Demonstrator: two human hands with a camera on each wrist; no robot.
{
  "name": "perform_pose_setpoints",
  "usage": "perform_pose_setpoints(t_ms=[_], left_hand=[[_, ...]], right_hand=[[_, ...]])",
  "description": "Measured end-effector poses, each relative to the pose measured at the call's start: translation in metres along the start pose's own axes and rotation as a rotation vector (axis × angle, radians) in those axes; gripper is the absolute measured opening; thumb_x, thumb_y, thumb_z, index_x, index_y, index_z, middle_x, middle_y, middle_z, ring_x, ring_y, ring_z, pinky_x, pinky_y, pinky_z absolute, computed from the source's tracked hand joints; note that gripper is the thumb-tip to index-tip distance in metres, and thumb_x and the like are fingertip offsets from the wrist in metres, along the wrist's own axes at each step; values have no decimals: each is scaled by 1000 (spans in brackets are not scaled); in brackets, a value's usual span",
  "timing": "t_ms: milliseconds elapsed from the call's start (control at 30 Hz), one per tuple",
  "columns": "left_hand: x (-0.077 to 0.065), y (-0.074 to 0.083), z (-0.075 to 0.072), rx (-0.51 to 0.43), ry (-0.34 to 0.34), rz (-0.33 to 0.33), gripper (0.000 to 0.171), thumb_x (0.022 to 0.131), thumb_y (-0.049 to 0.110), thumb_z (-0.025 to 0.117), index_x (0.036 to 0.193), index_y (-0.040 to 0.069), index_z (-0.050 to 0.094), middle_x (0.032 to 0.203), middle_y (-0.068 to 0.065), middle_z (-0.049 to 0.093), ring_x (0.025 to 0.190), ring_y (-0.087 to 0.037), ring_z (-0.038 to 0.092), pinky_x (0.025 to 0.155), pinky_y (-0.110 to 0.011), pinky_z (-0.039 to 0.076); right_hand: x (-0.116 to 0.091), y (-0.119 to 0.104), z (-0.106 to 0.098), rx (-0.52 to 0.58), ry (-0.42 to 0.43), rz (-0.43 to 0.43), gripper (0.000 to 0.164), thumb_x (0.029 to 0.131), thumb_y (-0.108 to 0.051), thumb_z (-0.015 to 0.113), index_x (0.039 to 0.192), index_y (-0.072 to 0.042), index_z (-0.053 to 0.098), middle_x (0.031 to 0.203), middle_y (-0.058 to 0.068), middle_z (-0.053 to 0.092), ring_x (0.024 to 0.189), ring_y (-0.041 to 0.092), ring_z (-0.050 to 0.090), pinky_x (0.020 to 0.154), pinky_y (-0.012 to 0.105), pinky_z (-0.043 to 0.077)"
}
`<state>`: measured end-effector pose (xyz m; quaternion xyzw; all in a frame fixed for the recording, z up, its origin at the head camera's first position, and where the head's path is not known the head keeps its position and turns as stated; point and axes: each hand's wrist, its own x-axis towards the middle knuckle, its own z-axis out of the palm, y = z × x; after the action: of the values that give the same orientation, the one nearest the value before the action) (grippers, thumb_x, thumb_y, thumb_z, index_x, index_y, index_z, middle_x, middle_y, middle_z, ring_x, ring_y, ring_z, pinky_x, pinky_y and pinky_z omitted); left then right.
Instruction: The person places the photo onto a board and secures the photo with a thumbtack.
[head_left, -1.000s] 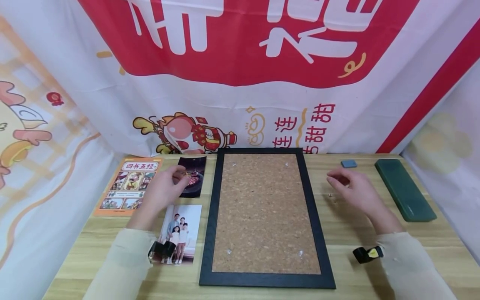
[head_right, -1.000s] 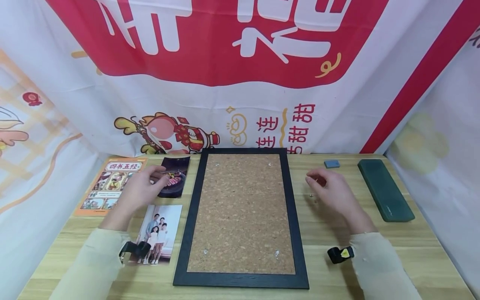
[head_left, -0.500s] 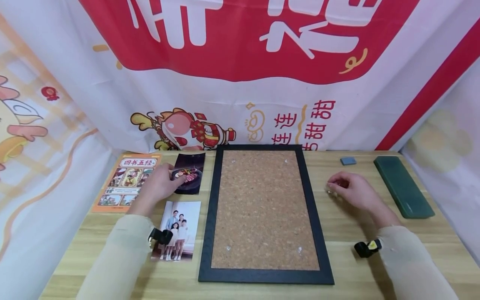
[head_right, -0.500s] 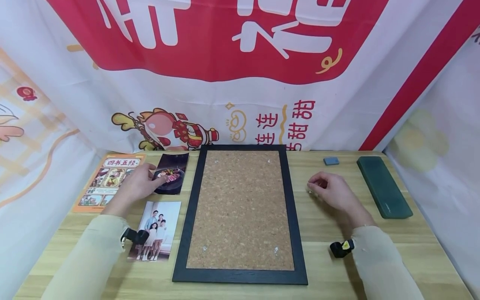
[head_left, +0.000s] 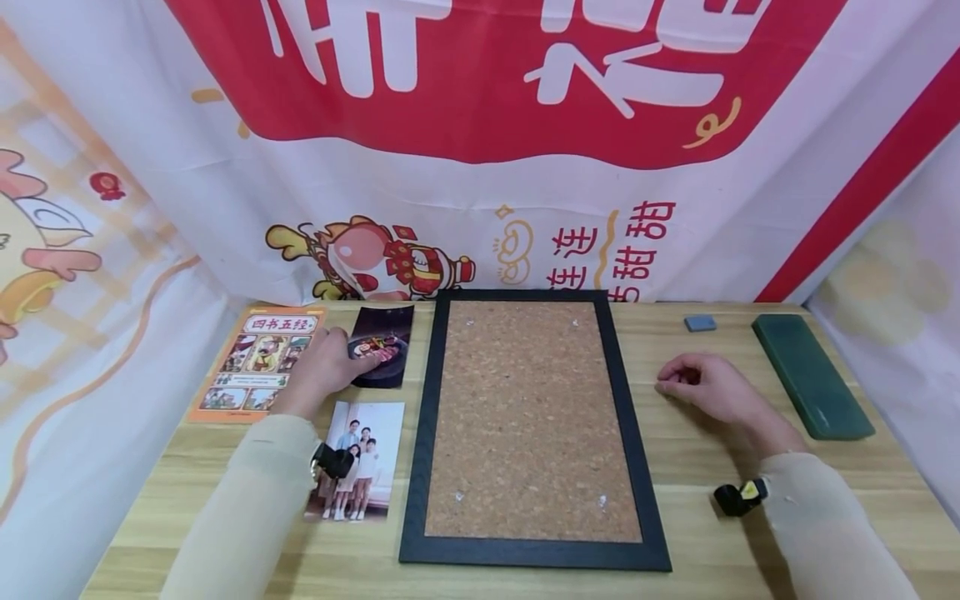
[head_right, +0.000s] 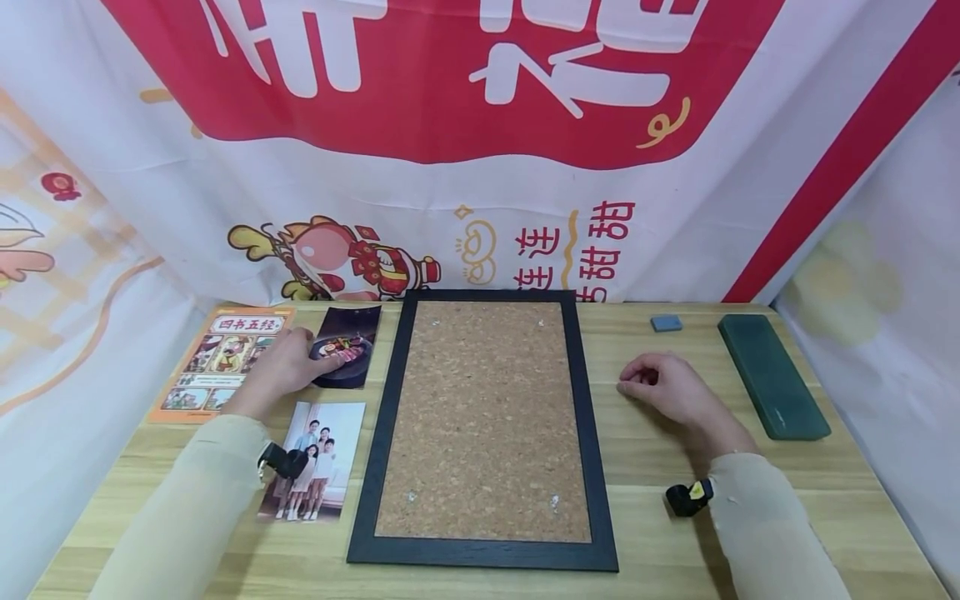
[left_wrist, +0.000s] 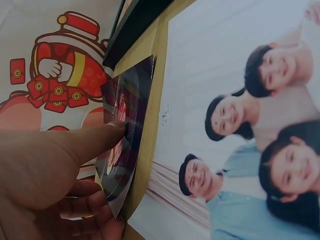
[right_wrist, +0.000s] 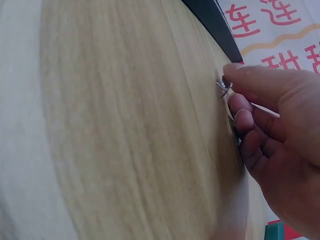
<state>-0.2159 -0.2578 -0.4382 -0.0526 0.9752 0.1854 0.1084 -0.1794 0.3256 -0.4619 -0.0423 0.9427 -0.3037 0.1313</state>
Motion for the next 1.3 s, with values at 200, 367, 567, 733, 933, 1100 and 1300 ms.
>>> perform_pose_setpoints(t_ms=[200, 367, 567, 733, 933, 1100, 1300], left_hand=[[3, -1, -1, -7, 2, -7, 75, 101, 46, 74, 139, -14, 54, 130, -35, 64, 101, -39, 61, 92, -55, 56], [6, -4, -1, -31, -7, -30, 74, 103, 43, 72, 146, -13, 50, 138, -36, 61, 116, -44, 63, 104, -60, 54], [7, -6, -3, -91, 8, -46, 51, 108, 32, 64, 140, -7, 55, 127, -29, 67, 108, -38, 65, 91, -53, 56], [7, -11, -4, -150, 58, 7, 35, 108, 25, 63, 125, -5, 64, 114, -24, 72, 95, -33, 68, 81, -45, 56], [4, -15, -8, -249, 96, 46, 33, 107, 23, 65, 127, -4, 67, 115, -23, 73, 95, -31, 70, 80, -40, 57], [-3, -15, -14, -341, 129, 105, 45, 108, 19, 64, 147, -3, 59, 127, -24, 70, 113, -39, 70, 85, -39, 59], [-9, -13, -21, -422, 125, 110, 48, 110, 16, 59, 155, 2, 52, 146, -27, 61, 129, -46, 65, 94, -47, 60]], right_hand=[[1, -1, 2, -24, 6, -32, 17, 103, -25, 75, 113, -12, 78, 104, 7, 71, 96, 24, 58, 83, 35, 49], [1, -2, 3, -40, 11, -46, 13, 104, -22, 74, 110, -11, 78, 102, 7, 71, 95, 24, 58, 83, 36, 49], [0, -3, 2, -58, 28, -53, 12, 106, -20, 71, 110, -11, 77, 104, 8, 73, 96, 25, 59, 86, 37, 50], [-2, -6, 1, -48, 29, -24, 14, 107, -23, 69, 114, -13, 76, 108, 8, 73, 98, 26, 59, 86, 37, 50], [-3, -8, -1, -22, 31, 3, 22, 109, -28, 67, 120, -11, 76, 112, 10, 74, 99, 26, 60, 83, 35, 51], [-4, -11, -2, 3, 50, -3, 24, 110, -25, 64, 125, -9, 74, 119, 13, 75, 101, 27, 62, 84, 35, 53], [-2, -19, -9, 8, 73, -28, 26, 111, -21, 63, 130, -6, 72, 121, 16, 73, 102, 28, 61, 82, 34, 54]])
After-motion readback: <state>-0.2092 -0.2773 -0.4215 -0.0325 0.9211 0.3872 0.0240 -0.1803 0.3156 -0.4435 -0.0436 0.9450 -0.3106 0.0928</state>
